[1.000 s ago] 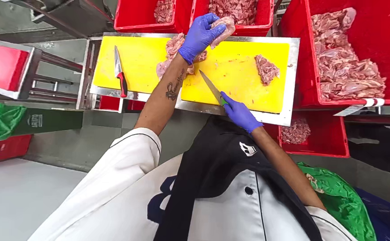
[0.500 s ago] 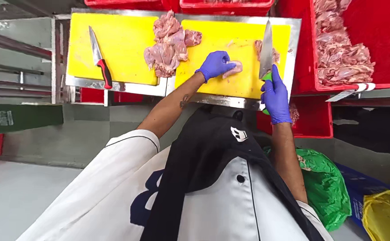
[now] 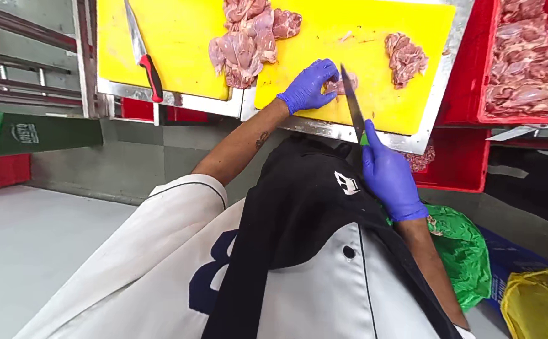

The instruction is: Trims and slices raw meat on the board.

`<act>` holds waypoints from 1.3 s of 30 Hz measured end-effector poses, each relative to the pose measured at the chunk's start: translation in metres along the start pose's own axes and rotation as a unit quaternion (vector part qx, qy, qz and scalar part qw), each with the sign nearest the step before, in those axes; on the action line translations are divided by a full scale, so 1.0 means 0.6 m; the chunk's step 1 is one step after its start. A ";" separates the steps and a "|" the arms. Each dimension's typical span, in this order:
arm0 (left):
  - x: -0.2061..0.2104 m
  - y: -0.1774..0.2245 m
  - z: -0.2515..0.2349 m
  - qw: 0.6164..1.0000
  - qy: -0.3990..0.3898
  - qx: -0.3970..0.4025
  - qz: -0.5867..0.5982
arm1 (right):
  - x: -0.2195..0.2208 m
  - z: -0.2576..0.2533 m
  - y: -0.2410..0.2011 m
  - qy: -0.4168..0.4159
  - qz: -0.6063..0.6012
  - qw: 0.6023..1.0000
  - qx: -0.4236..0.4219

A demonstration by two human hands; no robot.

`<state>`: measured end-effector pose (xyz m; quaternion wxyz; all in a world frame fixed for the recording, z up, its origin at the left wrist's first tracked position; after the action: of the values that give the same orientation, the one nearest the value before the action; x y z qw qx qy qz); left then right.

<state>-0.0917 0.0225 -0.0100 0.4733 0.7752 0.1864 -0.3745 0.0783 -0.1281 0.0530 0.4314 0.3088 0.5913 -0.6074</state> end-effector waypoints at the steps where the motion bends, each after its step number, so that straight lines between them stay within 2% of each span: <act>1: 0.000 -0.001 -0.003 1.000 -0.004 -0.004 -0.009 | 0.001 0.007 -0.009 -0.020 0.025 0.999 -0.009; 3: -0.001 -0.004 0.003 1.000 -0.003 -0.014 -0.017 | 0.011 0.024 -0.012 -0.049 0.044 0.998 -0.009; 6: -0.004 -0.005 -0.002 1.000 0.004 -0.021 -0.017 | 0.027 0.007 -0.015 -0.034 0.039 0.999 -0.008; 10: 0.003 -0.003 0.000 1.000 -0.016 -0.015 -0.018 | 0.090 -0.115 -0.036 0.015 -0.029 0.999 0.024; 13: -0.005 -0.014 -0.014 0.999 -0.001 -0.028 -0.020 | 0.097 -0.204 -0.053 0.032 -0.041 0.998 0.018; 16: -0.031 -0.066 -0.044 0.991 0.035 -0.122 -0.046 | 0.062 -0.175 -0.035 0.050 -0.107 0.992 0.035; 18: -0.041 -0.086 -0.053 0.982 0.066 -0.175 0.001 | 0.033 -0.118 -0.009 0.061 -0.135 0.986 0.074; 19: -0.039 -0.080 -0.059 0.983 0.061 -0.172 0.035 | 0.022 -0.101 0.004 0.059 -0.128 0.986 0.086; 21: -0.019 -0.042 -0.060 0.988 0.040 -0.117 0.088 | 0.011 -0.071 0.015 0.047 -0.085 0.992 0.084; 24: 0.017 -0.003 -0.043 0.997 0.029 -0.046 0.059 | 0.010 -0.024 0.005 0.021 0.004 0.999 0.046; 27: 0.027 0.001 -0.035 0.999 0.037 -0.028 0.024 | 0.020 0.000 0.006 -0.010 0.044 0.998 0.040; 29: 0.026 -0.001 -0.035 0.999 0.043 -0.028 0.009 | 0.035 -0.025 0.006 -0.013 0.029 0.998 0.046; 32: 0.026 0.003 -0.031 0.999 0.041 -0.025 0.002 | 0.079 -0.120 -0.002 0.026 -0.032 0.997 0.071; 34: 0.020 0.000 -0.038 0.998 0.042 -0.034 0.027 | 0.082 -0.167 -0.002 0.052 -0.061 0.994 0.073; 36: 0.006 -0.018 -0.038 0.992 0.049 -0.080 0.090 | 0.075 -0.170 0.010 0.043 -0.106 0.991 0.076; 39: -0.025 -0.063 -0.065 0.958 0.099 -0.172 0.208 | 0.024 -0.162 0.026 0.064 -0.174 0.979 0.080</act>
<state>-0.1101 0.0760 -0.0106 0.6460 0.7370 0.1289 -0.1516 0.0731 -0.0338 0.0226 0.2544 0.2723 0.6119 -0.6977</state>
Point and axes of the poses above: each hand's wrist, its own z-axis away from the middle knuckle, its own x-axis out of the palm, y = z × x, the point moved 10 cm from there along -z, towards the middle knuckle, and after that the axes turned 14 degrees about y, right-handed, at the moved point
